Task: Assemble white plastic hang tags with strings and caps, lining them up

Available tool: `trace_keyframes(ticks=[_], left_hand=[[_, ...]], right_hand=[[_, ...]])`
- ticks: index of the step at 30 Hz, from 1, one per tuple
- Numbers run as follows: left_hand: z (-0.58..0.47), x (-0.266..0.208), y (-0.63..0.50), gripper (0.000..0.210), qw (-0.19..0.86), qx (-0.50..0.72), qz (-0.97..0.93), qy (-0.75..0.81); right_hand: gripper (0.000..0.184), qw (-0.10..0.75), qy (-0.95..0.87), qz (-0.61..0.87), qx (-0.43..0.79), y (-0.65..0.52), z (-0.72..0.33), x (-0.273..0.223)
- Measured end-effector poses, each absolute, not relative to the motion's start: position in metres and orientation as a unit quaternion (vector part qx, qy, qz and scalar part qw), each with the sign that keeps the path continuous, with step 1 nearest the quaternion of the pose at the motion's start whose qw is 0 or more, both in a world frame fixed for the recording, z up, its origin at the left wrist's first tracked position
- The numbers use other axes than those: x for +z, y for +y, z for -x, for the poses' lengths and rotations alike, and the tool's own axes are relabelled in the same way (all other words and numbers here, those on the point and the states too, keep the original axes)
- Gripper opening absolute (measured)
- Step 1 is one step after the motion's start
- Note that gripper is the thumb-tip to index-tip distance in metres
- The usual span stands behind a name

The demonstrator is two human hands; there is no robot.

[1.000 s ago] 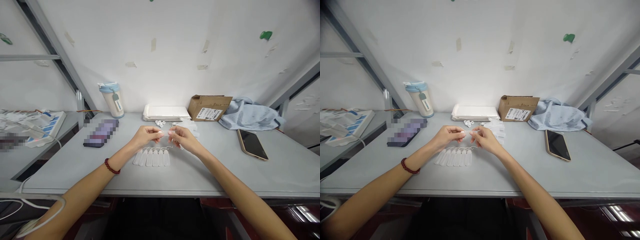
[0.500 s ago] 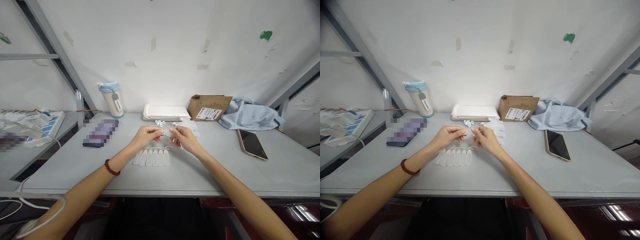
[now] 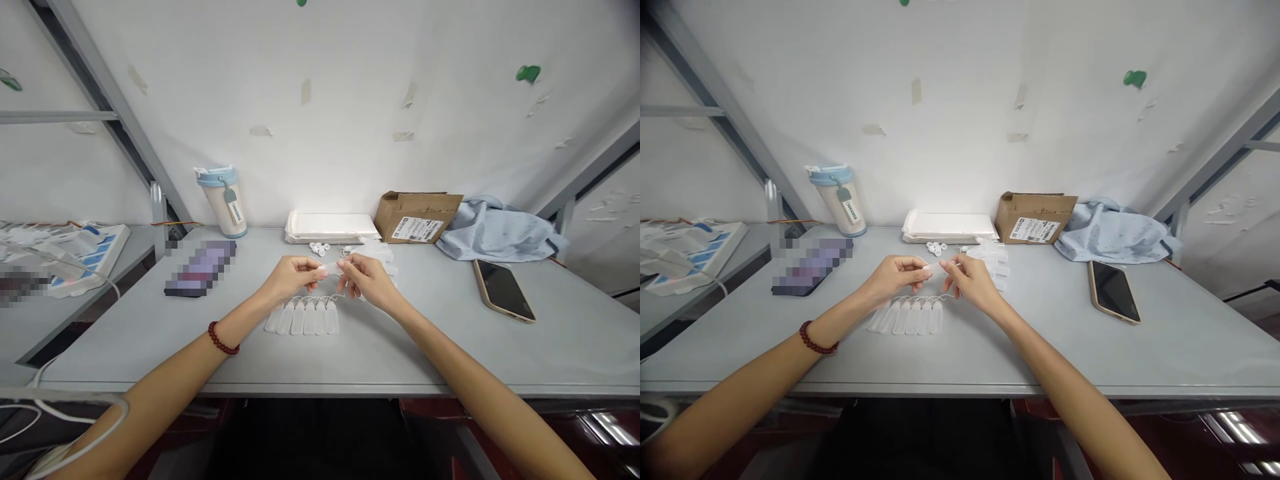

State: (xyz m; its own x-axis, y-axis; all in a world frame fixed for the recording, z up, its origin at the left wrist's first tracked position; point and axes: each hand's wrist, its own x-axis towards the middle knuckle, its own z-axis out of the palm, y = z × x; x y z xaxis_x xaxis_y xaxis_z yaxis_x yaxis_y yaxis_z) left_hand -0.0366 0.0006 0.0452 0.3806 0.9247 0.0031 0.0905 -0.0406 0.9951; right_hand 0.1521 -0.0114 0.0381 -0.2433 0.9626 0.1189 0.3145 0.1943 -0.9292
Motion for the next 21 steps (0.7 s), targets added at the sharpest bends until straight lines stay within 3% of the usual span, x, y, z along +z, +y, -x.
trace_keyframes(ticks=[9,17,21], left_hand=[[0.0341,0.0379,0.004,0.05,0.612,0.339,-0.575,0.425],[0.0355,0.0407,0.0023,0.03,0.562,0.37,-0.629,0.39],[0.0346,0.0388,0.003,0.032,0.551,0.369,-0.638,0.391]], right_hand=[[0.033,0.414,-0.668,0.471,0.401,-0.0139,-0.1515,0.0406],[0.038,0.37,-0.684,0.493,0.39,-0.0085,-0.1545,0.0356],[0.04,0.371,-0.682,0.494,0.392,-0.0086,-0.154,0.0368]])
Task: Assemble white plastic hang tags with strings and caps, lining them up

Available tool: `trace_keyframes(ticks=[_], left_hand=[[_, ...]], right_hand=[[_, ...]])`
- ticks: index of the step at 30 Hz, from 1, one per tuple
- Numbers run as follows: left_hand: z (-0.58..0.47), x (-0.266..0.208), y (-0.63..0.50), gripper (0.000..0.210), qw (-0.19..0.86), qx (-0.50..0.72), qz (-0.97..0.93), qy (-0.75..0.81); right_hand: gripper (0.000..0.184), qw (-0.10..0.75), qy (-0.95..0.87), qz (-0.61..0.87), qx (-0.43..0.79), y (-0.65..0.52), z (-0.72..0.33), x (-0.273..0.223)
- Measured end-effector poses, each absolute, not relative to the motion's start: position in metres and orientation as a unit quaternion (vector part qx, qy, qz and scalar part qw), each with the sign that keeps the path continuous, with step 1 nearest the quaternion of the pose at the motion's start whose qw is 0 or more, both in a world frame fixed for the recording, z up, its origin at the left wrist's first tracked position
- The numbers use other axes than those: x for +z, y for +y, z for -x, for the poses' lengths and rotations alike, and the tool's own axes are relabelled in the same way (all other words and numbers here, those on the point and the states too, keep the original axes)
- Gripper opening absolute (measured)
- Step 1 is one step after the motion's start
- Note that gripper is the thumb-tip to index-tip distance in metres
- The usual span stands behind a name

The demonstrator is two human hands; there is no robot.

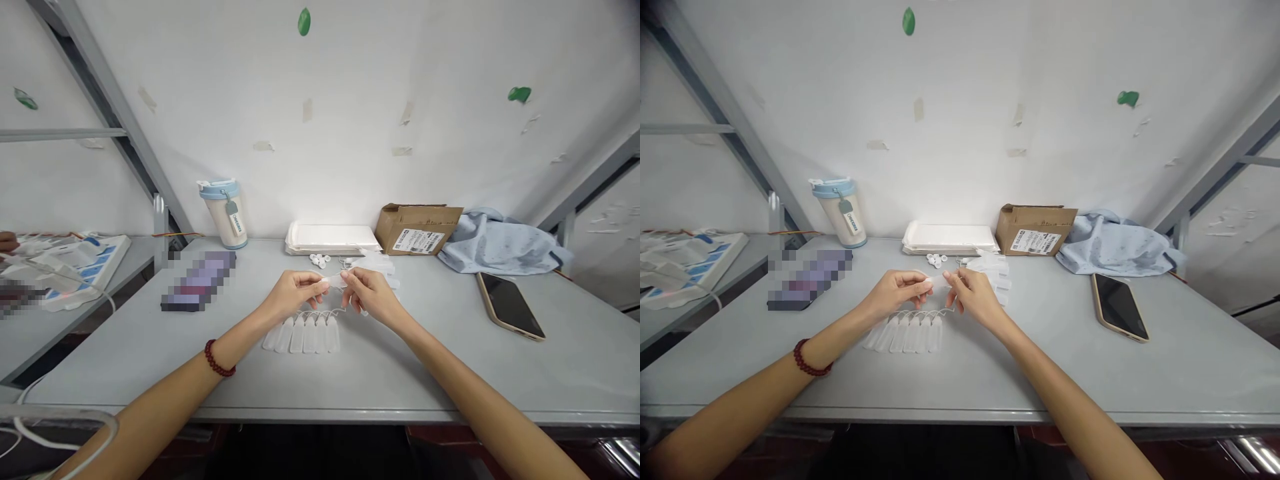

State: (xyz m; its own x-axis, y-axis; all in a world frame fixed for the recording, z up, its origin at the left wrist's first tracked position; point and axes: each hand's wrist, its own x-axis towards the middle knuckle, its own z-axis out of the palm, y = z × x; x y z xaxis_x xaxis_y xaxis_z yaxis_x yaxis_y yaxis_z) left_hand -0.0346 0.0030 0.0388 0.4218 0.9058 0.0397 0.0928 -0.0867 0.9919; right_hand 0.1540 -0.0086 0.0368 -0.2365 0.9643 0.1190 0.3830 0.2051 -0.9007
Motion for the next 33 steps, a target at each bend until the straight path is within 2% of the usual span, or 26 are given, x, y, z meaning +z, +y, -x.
trace_keyframes(ticks=[5,11,13,23,28,33], left_hand=[[0.0327,0.033,0.0026,0.045,0.592,0.339,-0.609,0.404],[0.0327,0.0334,0.0011,0.044,0.61,0.344,-0.585,0.409],[0.0328,0.0334,0.0014,0.045,0.607,0.345,-0.587,0.409],[0.0307,0.0365,-0.0021,0.034,0.477,0.367,-0.686,0.408],[0.0323,0.0357,0.0017,0.046,0.508,0.366,-0.655,0.423],[0.0316,0.0373,0.0016,0.045,0.554,0.342,-0.623,0.433]], right_hand=[[0.036,0.378,-0.705,0.492,0.344,-0.0143,-0.1509,0.04],[0.028,0.356,-0.795,0.464,0.161,-0.014,-0.1512,0.0342],[0.027,0.346,-0.809,0.455,0.14,-0.0137,-0.1509,0.0337],[0.043,0.358,-0.734,0.493,0.298,-0.0109,-0.1512,0.0376],[0.039,0.375,-0.728,0.503,0.276,-0.0128,-0.1502,0.0395],[0.036,0.373,-0.737,0.492,0.276,-0.0145,-0.1497,0.0419]])
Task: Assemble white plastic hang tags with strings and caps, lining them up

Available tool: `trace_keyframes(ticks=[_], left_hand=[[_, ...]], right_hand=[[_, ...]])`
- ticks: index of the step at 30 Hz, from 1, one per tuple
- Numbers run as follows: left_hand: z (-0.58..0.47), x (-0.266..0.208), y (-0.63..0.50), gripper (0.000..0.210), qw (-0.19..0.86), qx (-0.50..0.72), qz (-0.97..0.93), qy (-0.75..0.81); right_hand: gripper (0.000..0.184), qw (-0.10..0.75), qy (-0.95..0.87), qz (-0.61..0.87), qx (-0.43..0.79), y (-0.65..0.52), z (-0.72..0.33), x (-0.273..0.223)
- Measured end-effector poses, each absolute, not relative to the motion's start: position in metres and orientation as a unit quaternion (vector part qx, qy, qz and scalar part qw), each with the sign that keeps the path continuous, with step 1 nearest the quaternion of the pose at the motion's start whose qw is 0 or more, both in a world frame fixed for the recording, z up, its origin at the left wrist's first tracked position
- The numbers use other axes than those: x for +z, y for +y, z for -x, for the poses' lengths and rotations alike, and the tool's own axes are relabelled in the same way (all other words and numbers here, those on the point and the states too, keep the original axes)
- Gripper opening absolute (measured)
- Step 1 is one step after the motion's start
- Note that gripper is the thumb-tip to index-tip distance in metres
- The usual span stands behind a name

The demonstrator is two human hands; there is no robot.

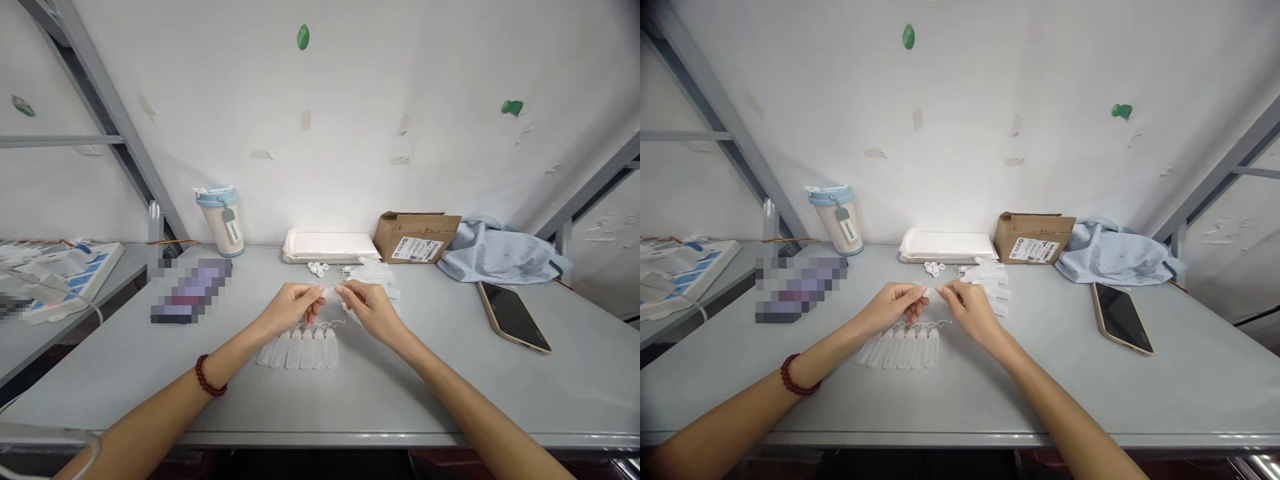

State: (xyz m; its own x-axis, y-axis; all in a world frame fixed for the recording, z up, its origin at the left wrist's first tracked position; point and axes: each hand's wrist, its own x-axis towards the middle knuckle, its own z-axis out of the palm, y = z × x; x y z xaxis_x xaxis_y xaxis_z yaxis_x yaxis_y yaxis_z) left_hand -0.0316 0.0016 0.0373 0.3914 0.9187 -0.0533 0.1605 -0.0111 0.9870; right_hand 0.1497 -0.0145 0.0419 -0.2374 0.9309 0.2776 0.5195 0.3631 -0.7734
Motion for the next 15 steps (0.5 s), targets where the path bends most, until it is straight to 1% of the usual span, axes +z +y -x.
trace_keyframes(ticks=[4,6,8,10,13,15], left_hand=[[0.0311,0.0361,0.0006,0.044,0.574,0.349,-0.601,0.434],[0.0318,0.0357,0.0007,0.044,0.575,0.361,-0.597,0.428],[0.0329,0.0363,0.0006,0.043,0.577,0.368,-0.602,0.411],[0.0338,0.0379,-0.0001,0.039,0.568,0.367,-0.624,0.391],[0.0335,0.0398,-0.0023,0.032,0.518,0.356,-0.681,0.374],[0.0324,0.0387,-0.0026,0.03,0.484,0.351,-0.706,0.38]], right_hand=[[0.04,0.359,-0.764,0.47,0.26,-0.0149,-0.1482,0.0399],[0.042,0.356,-0.762,0.467,0.271,-0.0153,-0.1481,0.04],[0.044,0.353,-0.744,0.47,0.316,-0.0153,-0.1493,0.0416],[0.045,0.345,-0.718,0.465,0.386,-0.0147,-0.1516,0.044],[0.048,0.316,-0.683,0.449,0.482,-0.0125,-0.1553,0.0464],[0.05,0.304,-0.677,0.453,0.493,-0.0106,-0.1569,0.0462]])
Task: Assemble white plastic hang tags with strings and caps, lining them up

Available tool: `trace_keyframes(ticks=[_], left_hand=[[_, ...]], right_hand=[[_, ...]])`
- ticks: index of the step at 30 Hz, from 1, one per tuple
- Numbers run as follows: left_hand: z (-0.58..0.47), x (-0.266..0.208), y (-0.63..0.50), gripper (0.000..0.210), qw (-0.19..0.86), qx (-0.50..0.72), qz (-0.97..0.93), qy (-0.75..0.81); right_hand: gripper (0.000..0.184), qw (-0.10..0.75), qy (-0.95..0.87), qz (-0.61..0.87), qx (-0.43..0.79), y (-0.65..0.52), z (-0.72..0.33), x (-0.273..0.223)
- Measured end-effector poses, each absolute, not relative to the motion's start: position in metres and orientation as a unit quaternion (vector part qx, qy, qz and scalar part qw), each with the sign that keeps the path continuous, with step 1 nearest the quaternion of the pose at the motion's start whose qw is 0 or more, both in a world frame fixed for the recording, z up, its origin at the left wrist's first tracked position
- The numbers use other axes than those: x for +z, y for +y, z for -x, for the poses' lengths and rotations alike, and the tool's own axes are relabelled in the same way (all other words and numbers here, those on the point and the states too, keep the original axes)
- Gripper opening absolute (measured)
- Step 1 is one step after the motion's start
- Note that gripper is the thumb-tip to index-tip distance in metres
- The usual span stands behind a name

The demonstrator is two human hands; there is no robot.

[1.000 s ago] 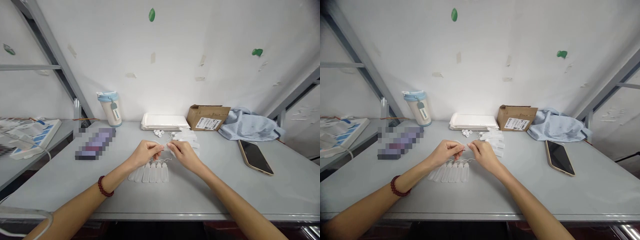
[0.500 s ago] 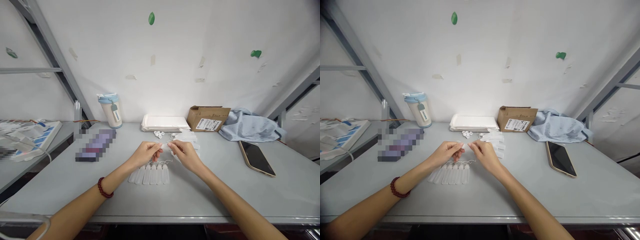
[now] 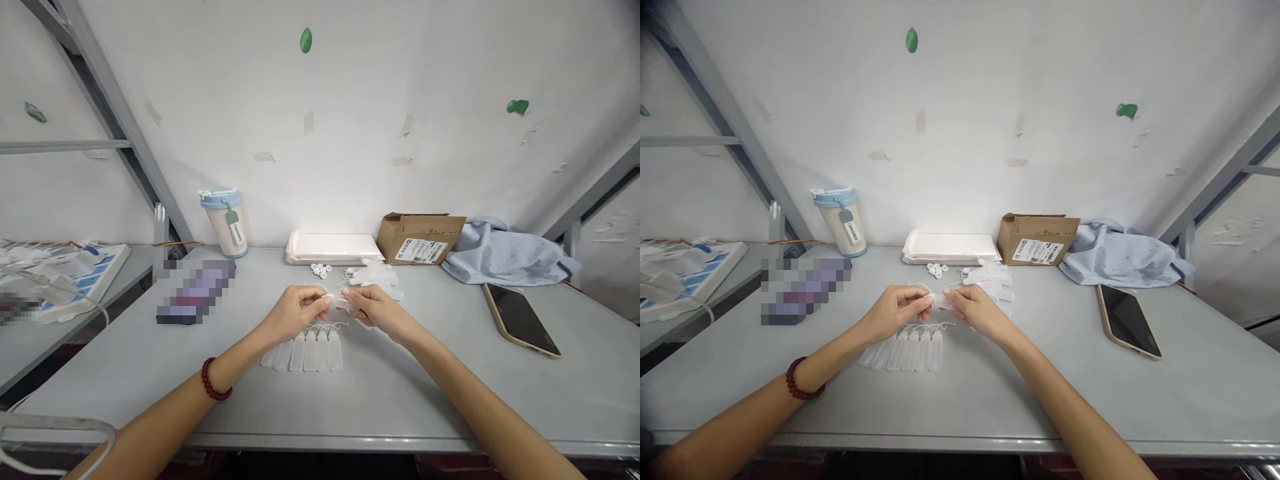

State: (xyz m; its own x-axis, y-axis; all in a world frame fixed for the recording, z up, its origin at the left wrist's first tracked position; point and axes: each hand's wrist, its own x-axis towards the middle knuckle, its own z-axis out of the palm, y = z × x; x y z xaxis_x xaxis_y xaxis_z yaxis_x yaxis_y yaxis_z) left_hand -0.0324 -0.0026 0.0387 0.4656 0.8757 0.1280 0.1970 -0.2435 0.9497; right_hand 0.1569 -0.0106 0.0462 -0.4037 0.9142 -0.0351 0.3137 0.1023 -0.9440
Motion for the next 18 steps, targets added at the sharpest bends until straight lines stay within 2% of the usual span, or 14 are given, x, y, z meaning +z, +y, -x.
trace_keyframes(ticks=[2,4,7,10,15,18], left_hand=[[0.032,0.035,0.0,0.028,0.462,0.35,-0.716,0.389],[0.033,0.029,0.006,0.028,0.433,0.355,-0.724,0.403],[0.04,0.019,0.019,0.026,0.332,0.36,-0.748,0.448],[0.046,0.008,0.037,0.025,0.24,0.338,-0.785,0.46],[0.047,-0.007,0.061,0.043,0.182,0.289,-0.858,0.384],[0.046,-0.012,0.068,0.045,0.148,0.247,-0.884,0.368]], right_hand=[[0.05,0.312,-0.695,0.477,0.438,-0.008,-0.159,0.045],[0.048,0.332,-0.728,0.504,0.326,-0.005,-0.162,0.044],[0.041,0.355,-0.751,0.537,0.148,0.002,-0.171,0.043],[0.033,0.339,-0.741,0.578,0.047,0.007,-0.179,0.044],[0.024,0.168,-0.752,0.637,-0.016,0.003,-0.173,0.045],[0.023,0.077,-0.759,0.646,-0.03,-0.002,-0.164,0.045]])
